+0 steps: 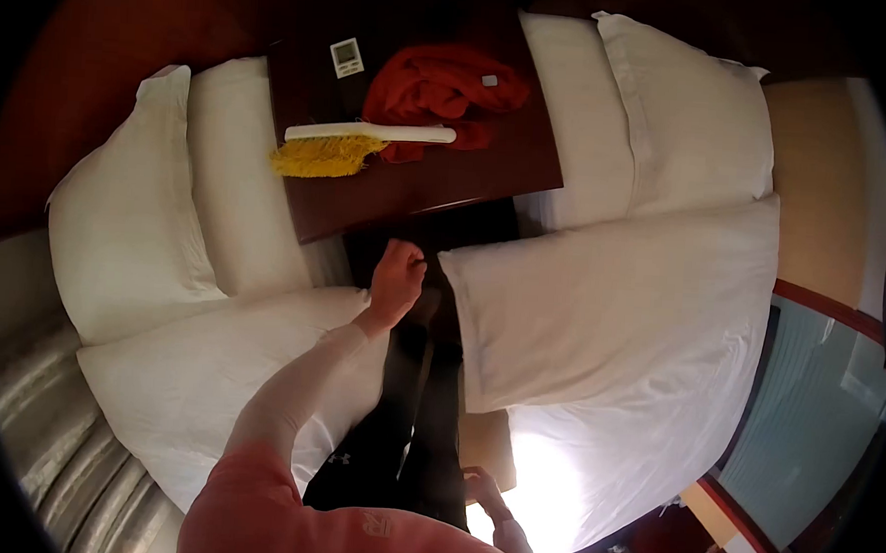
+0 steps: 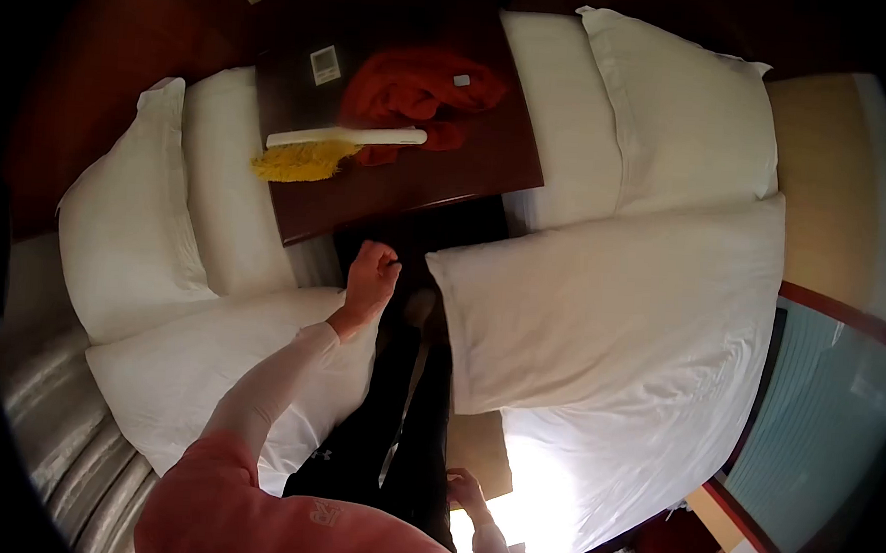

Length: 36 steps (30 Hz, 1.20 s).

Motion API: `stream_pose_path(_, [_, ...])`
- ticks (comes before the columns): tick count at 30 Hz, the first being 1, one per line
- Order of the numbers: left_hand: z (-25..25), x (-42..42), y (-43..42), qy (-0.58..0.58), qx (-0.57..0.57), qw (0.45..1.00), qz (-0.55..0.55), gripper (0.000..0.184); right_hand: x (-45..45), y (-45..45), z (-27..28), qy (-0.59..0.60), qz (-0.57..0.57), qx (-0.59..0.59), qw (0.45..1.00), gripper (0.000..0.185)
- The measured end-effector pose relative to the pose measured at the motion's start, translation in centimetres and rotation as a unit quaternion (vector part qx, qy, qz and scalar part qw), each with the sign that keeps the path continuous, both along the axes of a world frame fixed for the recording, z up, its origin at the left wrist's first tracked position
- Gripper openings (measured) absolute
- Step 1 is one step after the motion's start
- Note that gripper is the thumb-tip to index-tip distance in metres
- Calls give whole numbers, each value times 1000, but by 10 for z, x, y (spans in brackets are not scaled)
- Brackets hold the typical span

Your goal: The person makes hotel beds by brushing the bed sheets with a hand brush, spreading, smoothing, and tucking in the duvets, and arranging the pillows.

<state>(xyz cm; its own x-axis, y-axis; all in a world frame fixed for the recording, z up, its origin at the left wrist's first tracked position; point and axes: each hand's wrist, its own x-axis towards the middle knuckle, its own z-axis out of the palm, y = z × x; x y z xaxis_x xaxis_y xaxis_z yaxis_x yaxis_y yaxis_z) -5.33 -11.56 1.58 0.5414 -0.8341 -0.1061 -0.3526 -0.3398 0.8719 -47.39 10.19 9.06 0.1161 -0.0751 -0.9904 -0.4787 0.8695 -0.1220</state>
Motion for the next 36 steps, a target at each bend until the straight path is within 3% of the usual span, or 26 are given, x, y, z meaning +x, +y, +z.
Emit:
stream_pose_path(1, [37, 12, -31, -20, -26, 999, 0, 19, 25, -13, 13, 64, 49, -34, 996, 26])
stream_pose_path(2, [67, 28, -62, -83, -46, 995, 7, 27, 38, -21, 12, 54, 41, -50, 996, 24])
stream_pose_path(3, [69, 47, -90, -226, -69, 972, -2, 28, 42, -29, 12, 50, 25, -71, 996, 22])
stream_pose_path(4, [72, 66, -113, -302, -45, 951, -43, 28, 40, -35, 14, 52, 8, -93, 994, 21])
stream_pose_path(6, [62, 96, -141, -372, 139, 909, -127, 24, 44, -47, 16, 54, -23, -141, 988, 20])
stream_pose_path(10, [51, 116, -163, -464, 208, 822, -257, 26, 56, -70, 8, 19, -126, -227, 966, 18])
stream_pose_path(12, [51, 127, -157, -455, 118, 832, -295, 19, 69, -87, 19, -1, -150, -261, 954, 17])
stream_pose_path(15, [126, 74, -131, -429, 39, 837, -338, 15, 93, -100, 19, -43, -189, -300, 934, 19])
stream_pose_path(17, [178, 18, -100, -392, 34, 826, -402, 13, 114, -114, 12, -174, -247, -255, 919, 32])
stream_pose_path(19, [223, -41, -67, -360, -74, 788, -494, 22, 141, -170, 93, -185, -273, -166, 929, 49])
stream_pose_path(21, [233, -84, -42, -247, -124, 739, -614, 32, 157, -187, 117, -295, -452, -78, 838, 57])
stream_pose_path(23, [228, -127, -26, -145, -204, 680, -689, 36, 149, -195, 134, -318, -494, -156, 794, 49])
stream_pose_path(25, [220, -162, -20, -153, -277, 621, -717, 30, 117, -183, 130, -272, -545, -183, 772, 36])
stream_pose_path(26, [208, -177, -16, -109, -309, 605, -726, 36, 98, -181, 143, -255, -559, -218, 758, 32])
stream_pose_path(27, [191, -193, -11, -67, -340, 591, -729, 42, 81, -177, 145, -318, -608, -206, 698, 31])
stream_pose_path(28, [179, -209, -5, -61, -355, 573, -736, 41, 66, -169, 147, -313, -640, -175, 679, 30])
stream_pose_path(30, [164, -244, 8, -48, -387, 536, -749, 39, 37, -149, 146, -242, -608, -197, 731, 31])
stream_pose_path(32, [158, -283, 28, 108, -240, 554, -790, 38, -2, -137, 140, -165, -586, -265, 748, 32])
stream_pose_path(33, [171, -305, 21, 106, -247, 550, -791, 38, -27, -142, 134, -60, -602, -318, 730, 29])
stream_pose_path(34, [184, -327, 14, 104, -253, 545, -792, 38, -61, -152, 126, 37, -556, -326, 763, 27])
stream_pose_path(35, [170, -336, 15, 17, -301, 543, -784, 44, -97, -163, 112, 134, -506, -331, 785, 27])
stream_pose_path(36, [165, -348, 12, -15, -260, 577, -774, 47, -127, -174, 69, 185, -510, -389, 744, 31])
